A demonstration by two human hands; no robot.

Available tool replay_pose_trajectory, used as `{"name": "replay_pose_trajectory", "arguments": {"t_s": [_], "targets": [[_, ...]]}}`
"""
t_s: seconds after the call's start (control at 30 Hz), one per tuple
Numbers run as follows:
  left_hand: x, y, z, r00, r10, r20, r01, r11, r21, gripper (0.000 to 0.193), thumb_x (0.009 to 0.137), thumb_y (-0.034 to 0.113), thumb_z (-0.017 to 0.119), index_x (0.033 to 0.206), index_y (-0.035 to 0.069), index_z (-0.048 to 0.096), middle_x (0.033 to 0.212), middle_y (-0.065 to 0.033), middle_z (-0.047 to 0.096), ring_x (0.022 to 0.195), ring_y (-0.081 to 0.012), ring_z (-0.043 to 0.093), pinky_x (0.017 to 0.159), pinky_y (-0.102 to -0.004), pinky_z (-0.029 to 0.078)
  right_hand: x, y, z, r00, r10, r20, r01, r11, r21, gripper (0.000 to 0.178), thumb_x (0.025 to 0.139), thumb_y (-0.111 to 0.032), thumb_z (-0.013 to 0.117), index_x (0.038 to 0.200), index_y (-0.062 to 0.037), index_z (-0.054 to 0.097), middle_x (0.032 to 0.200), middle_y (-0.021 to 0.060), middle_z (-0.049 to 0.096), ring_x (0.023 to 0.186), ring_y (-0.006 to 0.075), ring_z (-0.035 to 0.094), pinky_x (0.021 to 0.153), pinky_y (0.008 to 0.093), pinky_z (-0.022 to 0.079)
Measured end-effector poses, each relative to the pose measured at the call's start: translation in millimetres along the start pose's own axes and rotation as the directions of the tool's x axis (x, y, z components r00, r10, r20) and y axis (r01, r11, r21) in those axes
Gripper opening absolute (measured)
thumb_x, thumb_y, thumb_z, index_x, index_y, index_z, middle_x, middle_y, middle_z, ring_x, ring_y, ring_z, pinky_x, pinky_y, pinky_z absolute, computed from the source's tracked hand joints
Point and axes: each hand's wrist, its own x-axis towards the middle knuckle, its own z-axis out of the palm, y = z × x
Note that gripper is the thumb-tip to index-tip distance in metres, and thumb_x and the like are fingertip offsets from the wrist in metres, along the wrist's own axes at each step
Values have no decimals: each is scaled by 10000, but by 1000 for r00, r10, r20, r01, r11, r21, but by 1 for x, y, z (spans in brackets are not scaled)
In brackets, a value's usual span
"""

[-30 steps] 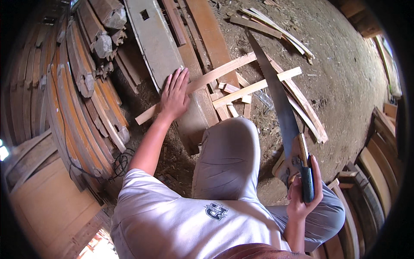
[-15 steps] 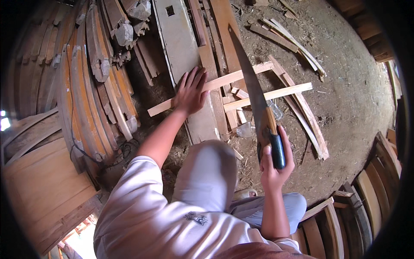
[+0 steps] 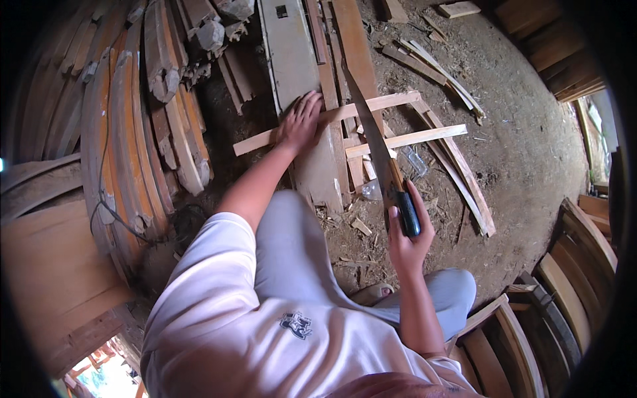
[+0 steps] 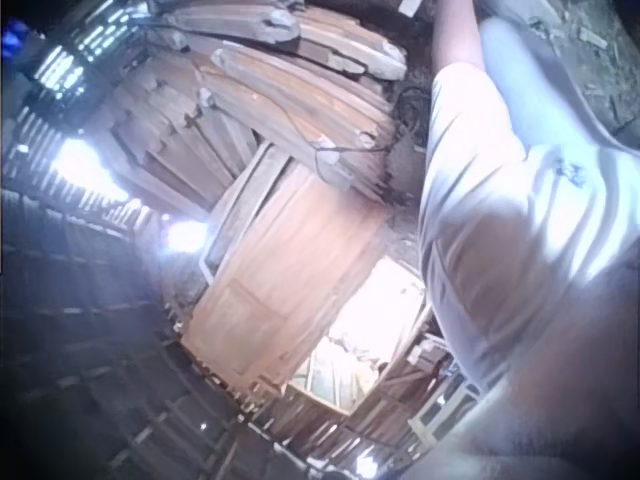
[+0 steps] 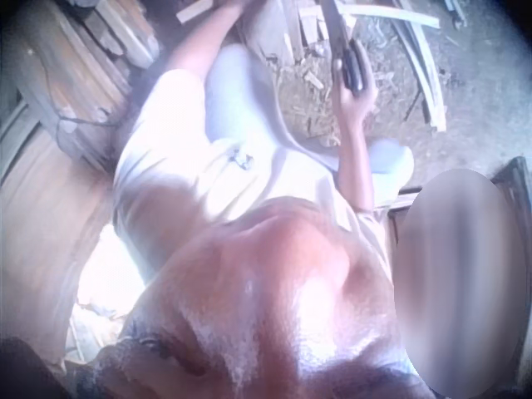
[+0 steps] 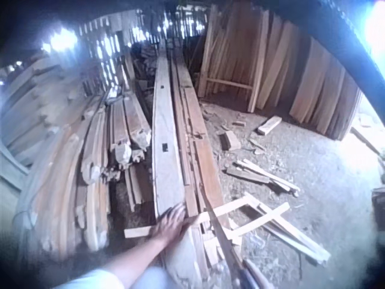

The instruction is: The person sits on the floor of a workshop and uses a hand saw to cut thin wooden strips into smaller pieces. They repeatedly pick up strips, position them on a larger board, and saw them to size.

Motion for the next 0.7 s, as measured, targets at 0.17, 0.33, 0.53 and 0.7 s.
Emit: {"name": "replay_pose_trajectory", "arguments": {"t_s": [0.17, 0.33, 0.53, 0.7], "targets": [[6, 8, -10, 980, -170, -100, 163, 984, -70, 251, 917, 271, 650, 1048, 71, 573, 1191, -128, 538, 1204, -329, 496, 1066, -467, 402, -31, -7, 9, 1000, -30, -1, 30, 998, -52, 535, 928, -100, 721, 1433, -20, 567, 1134, 134, 733, 957, 106, 669, 839, 264, 524], [9, 12, -13, 992, -124, 13, 125, 990, -64, 336, 912, 383, 667, 1011, 73, 585, 1135, -108, 553, 1176, -319, 503, 1004, -457, 433, -52, -21, 11, 1000, 6, 4, -6, 1000, -24, 512, 935, -122, 722, 1410, 2, 579, 1119, 122, 733, 983, 129, 668, 883, 275, 517], [7, 6, 2, 994, -98, -57, 98, 995, -3, 345, 911, 422, 672, 1018, 98, 619, 1076, -81, 572, 1130, -294, 519, 979, -471, 418, -69, -29, 8, 1000, 28, 13, -27, 999, -25, 505, 921, -72, 721, 1405, -14, 588, 1149, 138, 738, 1028, 121, 670, 921, 272, 503], [17, 3, 2, 1000, -12, 2, 12, 999, -37, 264, 925, 336, 664, 1029, 95, 631, 1077, -74, 581, 1135, -262, 525, 986, -460, 413, -79, -29, -5, 999, -17, -37, 17, 1000, 1, 519, 896, -33, 727, 1398, -38, 598, 1090, 150, 761, 999, 124, 703, 847, 278, 532]]}}
